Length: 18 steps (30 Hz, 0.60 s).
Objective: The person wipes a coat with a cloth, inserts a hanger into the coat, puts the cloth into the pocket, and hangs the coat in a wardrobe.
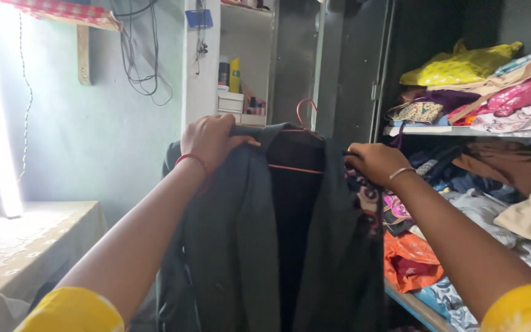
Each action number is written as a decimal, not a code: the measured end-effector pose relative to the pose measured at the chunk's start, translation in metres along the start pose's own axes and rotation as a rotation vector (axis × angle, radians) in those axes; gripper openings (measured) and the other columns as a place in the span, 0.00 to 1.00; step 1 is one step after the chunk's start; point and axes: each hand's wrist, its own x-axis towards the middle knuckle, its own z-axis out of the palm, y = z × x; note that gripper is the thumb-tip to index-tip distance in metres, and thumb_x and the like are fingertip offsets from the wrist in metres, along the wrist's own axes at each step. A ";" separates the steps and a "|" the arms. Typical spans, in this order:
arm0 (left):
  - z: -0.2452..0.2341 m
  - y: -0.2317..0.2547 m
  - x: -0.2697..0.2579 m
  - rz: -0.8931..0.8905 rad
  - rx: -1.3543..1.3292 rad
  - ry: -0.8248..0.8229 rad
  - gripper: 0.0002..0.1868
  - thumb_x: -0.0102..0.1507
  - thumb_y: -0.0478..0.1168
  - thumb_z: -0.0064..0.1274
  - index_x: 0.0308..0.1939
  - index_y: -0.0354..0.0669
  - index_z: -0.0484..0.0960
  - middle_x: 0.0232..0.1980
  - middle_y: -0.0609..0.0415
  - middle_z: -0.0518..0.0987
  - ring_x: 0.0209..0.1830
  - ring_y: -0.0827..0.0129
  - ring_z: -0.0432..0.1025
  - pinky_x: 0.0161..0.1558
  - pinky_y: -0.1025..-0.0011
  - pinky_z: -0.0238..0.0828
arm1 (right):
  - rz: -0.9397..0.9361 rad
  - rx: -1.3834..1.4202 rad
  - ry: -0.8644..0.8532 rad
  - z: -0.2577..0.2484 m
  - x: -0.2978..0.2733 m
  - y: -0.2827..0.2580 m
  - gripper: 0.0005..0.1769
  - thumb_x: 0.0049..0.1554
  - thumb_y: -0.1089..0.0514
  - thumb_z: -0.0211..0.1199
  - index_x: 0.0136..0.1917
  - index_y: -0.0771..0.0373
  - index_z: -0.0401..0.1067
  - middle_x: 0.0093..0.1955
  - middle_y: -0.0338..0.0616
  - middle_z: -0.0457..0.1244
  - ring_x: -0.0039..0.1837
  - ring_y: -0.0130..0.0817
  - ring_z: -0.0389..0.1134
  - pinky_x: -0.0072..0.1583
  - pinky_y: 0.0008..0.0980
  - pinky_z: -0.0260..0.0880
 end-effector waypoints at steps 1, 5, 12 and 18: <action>0.000 0.003 0.003 0.025 0.023 -0.006 0.33 0.56 0.73 0.55 0.35 0.45 0.84 0.37 0.46 0.84 0.43 0.51 0.79 0.45 0.54 0.73 | 0.005 -0.006 0.061 -0.002 0.001 0.001 0.18 0.60 0.40 0.58 0.53 0.53 0.75 0.48 0.50 0.70 0.52 0.54 0.71 0.52 0.51 0.70; -0.005 -0.004 0.012 -0.157 0.108 -0.136 0.47 0.54 0.84 0.50 0.34 0.39 0.86 0.34 0.41 0.83 0.39 0.50 0.80 0.42 0.56 0.77 | 0.030 -0.032 0.219 -0.017 0.002 0.001 0.16 0.63 0.42 0.56 0.51 0.55 0.72 0.48 0.50 0.70 0.52 0.56 0.71 0.51 0.53 0.69; -0.028 -0.004 -0.004 -0.162 0.065 -0.149 0.48 0.54 0.84 0.49 0.34 0.37 0.86 0.32 0.40 0.83 0.35 0.46 0.80 0.40 0.53 0.77 | 0.021 -0.017 0.261 -0.036 0.001 -0.011 0.16 0.63 0.42 0.57 0.50 0.56 0.73 0.48 0.50 0.69 0.50 0.56 0.70 0.49 0.53 0.69; -0.071 0.014 -0.006 -0.121 0.079 -0.146 0.47 0.57 0.82 0.49 0.35 0.36 0.86 0.31 0.39 0.82 0.34 0.45 0.79 0.39 0.52 0.77 | -0.077 0.137 0.379 -0.056 -0.008 -0.009 0.17 0.61 0.43 0.60 0.49 0.57 0.77 0.44 0.50 0.69 0.49 0.53 0.71 0.49 0.48 0.69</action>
